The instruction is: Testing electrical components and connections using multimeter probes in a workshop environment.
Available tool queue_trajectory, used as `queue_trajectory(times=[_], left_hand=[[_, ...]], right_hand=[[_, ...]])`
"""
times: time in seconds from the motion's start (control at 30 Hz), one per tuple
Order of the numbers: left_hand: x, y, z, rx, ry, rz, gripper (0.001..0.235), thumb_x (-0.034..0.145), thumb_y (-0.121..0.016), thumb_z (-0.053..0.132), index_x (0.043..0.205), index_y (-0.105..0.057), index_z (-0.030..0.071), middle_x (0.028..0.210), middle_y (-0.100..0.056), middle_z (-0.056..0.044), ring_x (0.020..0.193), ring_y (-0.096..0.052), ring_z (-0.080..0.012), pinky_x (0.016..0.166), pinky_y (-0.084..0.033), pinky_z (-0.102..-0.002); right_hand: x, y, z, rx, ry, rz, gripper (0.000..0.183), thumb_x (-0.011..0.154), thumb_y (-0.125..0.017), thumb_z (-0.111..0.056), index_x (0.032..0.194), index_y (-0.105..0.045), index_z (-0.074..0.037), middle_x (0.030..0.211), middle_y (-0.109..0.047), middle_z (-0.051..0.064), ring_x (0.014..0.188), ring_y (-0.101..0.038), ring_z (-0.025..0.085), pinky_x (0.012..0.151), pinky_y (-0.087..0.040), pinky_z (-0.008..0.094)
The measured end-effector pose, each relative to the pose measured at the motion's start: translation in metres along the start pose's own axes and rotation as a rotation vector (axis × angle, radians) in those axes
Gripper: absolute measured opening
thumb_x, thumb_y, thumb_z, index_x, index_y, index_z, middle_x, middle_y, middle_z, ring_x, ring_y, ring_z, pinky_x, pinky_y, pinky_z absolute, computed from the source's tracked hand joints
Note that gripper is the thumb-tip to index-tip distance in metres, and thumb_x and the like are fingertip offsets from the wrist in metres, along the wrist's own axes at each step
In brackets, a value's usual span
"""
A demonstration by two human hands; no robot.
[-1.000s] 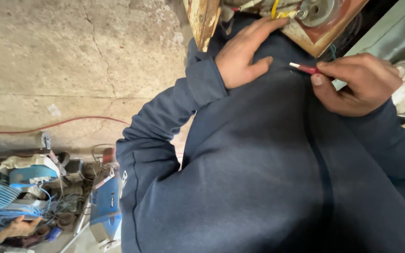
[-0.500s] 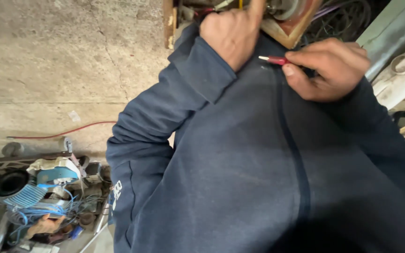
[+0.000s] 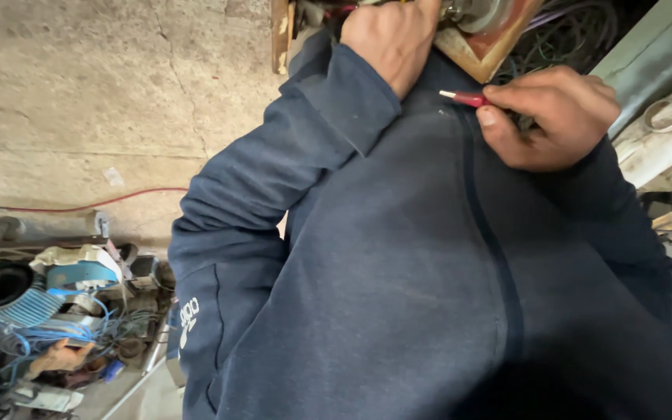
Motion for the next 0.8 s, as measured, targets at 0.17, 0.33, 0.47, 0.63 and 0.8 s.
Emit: queue_trajectory(times=[0.17,0.33,0.47,0.63,0.8], left_hand=[[0.004,-0.001,0.000,-0.025,0.017,0.035,0.004,0.090,-0.059,0.020,0.093,-0.060,0.021,0.060,-0.060,0.003,0.052,-0.063,-0.0142,0.045,-0.044,-0.033],[0.004,-0.007,0.003,-0.022,0.001,0.059,0.003,0.091,-0.059,0.021,0.094,-0.060,0.020,0.063,-0.061,0.003,0.054,-0.063,-0.0142,0.046,-0.044,-0.033],[0.002,-0.009,0.005,-0.004,0.001,0.036,0.004,0.091,-0.059,0.020,0.095,-0.061,0.020,0.063,-0.061,0.002,0.056,-0.064,-0.0151,0.049,-0.046,-0.034],[0.003,-0.012,0.001,0.001,-0.016,-0.042,0.008,0.088,-0.059,0.020,0.095,-0.063,0.021,0.058,-0.060,0.003,0.050,-0.062,-0.0143,0.043,-0.044,-0.033],[0.000,0.018,-0.005,0.062,-0.064,0.133,0.003,0.093,-0.059,0.018,0.093,-0.057,0.020,0.061,-0.056,0.004,0.057,-0.062,-0.0162,0.051,-0.045,-0.035]], right_hand=[[0.007,-0.004,-0.001,0.003,0.042,-0.013,0.020,0.098,-0.083,-0.011,0.113,-0.074,-0.001,0.096,-0.071,0.012,0.078,-0.072,0.025,0.068,-0.057,0.032],[0.010,-0.004,-0.004,-0.008,0.060,-0.009,0.020,0.099,-0.087,-0.010,0.110,-0.074,0.000,0.096,-0.070,0.013,0.076,-0.071,0.026,0.066,-0.056,0.033],[0.005,-0.004,-0.005,0.011,0.048,-0.005,0.019,0.100,-0.085,-0.012,0.111,-0.074,-0.001,0.098,-0.071,0.012,0.076,-0.072,0.025,0.068,-0.057,0.032],[0.004,-0.003,-0.002,0.030,0.039,0.034,0.019,0.100,-0.084,-0.014,0.110,-0.074,-0.001,0.097,-0.071,0.012,0.076,-0.072,0.024,0.068,-0.057,0.033],[0.014,0.003,-0.006,0.004,0.041,0.087,0.019,0.097,-0.086,-0.012,0.106,-0.075,-0.001,0.091,-0.071,0.012,0.074,-0.071,0.026,0.067,-0.056,0.035]])
Point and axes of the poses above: each hand's wrist, its own x-axis towards the middle knuckle, its own y-axis out of the back of the hand, z = x × y, the point moved 8 cm from there along x, towards the middle knuckle
